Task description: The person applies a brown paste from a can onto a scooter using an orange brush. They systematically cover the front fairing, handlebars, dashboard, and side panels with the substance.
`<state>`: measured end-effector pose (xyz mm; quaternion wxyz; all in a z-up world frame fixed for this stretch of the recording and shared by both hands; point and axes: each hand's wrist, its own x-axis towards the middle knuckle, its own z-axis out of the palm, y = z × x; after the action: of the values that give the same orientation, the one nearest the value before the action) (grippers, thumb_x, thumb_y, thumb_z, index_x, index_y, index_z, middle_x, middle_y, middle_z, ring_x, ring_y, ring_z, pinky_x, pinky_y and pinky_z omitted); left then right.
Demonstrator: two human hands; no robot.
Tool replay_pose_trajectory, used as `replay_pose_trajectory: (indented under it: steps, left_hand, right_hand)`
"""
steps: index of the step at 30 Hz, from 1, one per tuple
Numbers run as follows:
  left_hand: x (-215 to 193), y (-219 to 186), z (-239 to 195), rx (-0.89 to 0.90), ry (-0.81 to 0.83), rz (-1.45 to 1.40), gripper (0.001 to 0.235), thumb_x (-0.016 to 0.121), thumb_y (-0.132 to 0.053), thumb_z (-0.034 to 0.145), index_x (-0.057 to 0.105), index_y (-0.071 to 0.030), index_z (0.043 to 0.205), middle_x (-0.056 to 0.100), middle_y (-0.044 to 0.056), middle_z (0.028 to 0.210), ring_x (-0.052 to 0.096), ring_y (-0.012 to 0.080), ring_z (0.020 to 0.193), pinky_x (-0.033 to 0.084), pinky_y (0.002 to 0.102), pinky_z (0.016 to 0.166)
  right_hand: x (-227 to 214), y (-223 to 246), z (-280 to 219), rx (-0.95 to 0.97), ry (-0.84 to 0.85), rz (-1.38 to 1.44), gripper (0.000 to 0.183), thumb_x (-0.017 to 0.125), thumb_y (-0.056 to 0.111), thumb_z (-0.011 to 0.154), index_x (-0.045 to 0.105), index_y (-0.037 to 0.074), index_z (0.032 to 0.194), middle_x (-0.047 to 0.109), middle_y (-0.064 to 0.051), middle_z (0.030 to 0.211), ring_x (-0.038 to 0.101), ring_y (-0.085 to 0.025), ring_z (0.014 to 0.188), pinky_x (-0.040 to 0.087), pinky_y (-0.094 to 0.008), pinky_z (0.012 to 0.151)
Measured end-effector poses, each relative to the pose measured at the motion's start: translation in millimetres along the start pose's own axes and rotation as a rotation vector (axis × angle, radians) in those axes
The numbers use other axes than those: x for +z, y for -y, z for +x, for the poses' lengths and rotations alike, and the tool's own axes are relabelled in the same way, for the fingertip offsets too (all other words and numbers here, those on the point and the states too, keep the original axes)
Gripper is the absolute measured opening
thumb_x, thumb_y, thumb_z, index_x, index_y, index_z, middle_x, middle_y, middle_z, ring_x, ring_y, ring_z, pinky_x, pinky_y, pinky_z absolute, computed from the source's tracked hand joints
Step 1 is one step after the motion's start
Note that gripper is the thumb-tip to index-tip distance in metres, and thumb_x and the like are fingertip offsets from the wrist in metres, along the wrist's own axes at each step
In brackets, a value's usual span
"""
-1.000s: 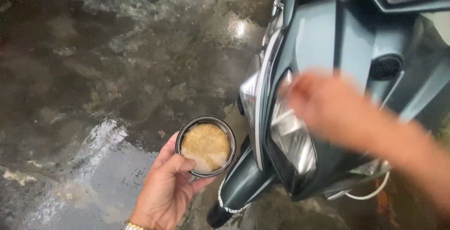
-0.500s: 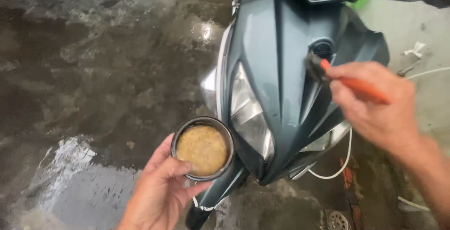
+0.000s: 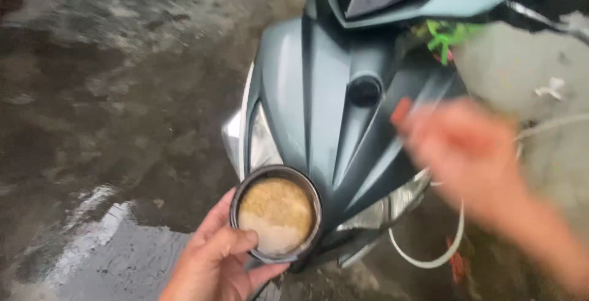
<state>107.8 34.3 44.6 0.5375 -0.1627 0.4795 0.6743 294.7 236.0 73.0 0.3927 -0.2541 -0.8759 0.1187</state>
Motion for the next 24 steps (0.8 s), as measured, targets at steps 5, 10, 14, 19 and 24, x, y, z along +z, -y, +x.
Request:
replay_pose_trajectory:
  steps: [5, 10, 14, 19, 24]
  left_hand:
    - [32, 14, -17, 0.022, -0.037, -0.059, 0.063, 0.04, 0.013, 0.066, 0.056, -0.015, 0.12, 0.057, 0.014, 0.101, 0.053, 0.0322, 0.089, 0.043, 0.054, 0.069]
    - [52, 28, -30, 0.067, -0.07, -0.099, 0.063, 0.039, 0.013, 0.066, 0.056, -0.015, 0.12, 0.057, 0.013, 0.101, 0.053, 0.0321, 0.089, 0.043, 0.054, 0.069]
    - [65, 42, -37, 0.076, -0.082, -0.118, 0.063, 0.039, 0.013, 0.065, 0.056, -0.015, 0.119, 0.057, 0.013, 0.101, 0.053, 0.032, 0.089, 0.043, 0.055, 0.069]
    - [53, 60, -32, 0.084, -0.125, -0.128, 0.063, 0.039, 0.013, 0.065, 0.056, -0.015, 0.119, 0.057, 0.013, 0.101, 0.053, 0.032, 0.089, 0.043, 0.055, 0.069]
    - [56, 73, -30, 0.086, -0.135, -0.127, 0.063, 0.039, 0.013, 0.065, 0.056, -0.015, 0.119, 0.057, 0.013, 0.101, 0.053, 0.0319, 0.089, 0.042, 0.055, 0.068]
  right_hand:
    - [-20, 10, 5, -0.022, 0.049, 0.037, 0.014, 0.059, -0.004, 0.089, 0.064, 0.001, 0.101, 0.064, -0.01, 0.103, 0.059, -0.012, 0.088, 0.049, -0.022, 0.083]
    - [-35, -35, 29, -0.044, 0.071, 0.084, 0.015, 0.059, -0.003, 0.088, 0.064, 0.002, 0.1, 0.064, -0.01, 0.102, 0.06, -0.012, 0.087, 0.049, -0.022, 0.082]
    - [-27, -18, -6, -0.042, 0.089, 0.095, 0.015, 0.059, -0.002, 0.087, 0.064, 0.002, 0.1, 0.065, -0.009, 0.101, 0.06, -0.012, 0.086, 0.049, -0.022, 0.081]
    - [-53, -55, 11, -0.017, 0.12, 0.13, 0.015, 0.059, -0.001, 0.086, 0.065, 0.003, 0.099, 0.065, -0.009, 0.1, 0.061, -0.012, 0.085, 0.05, -0.022, 0.08]
    - [-28, -39, -67, 0.008, 0.131, 0.137, 0.015, 0.059, 0.0, 0.085, 0.065, 0.004, 0.098, 0.066, -0.008, 0.099, 0.061, -0.011, 0.084, 0.05, -0.022, 0.079]
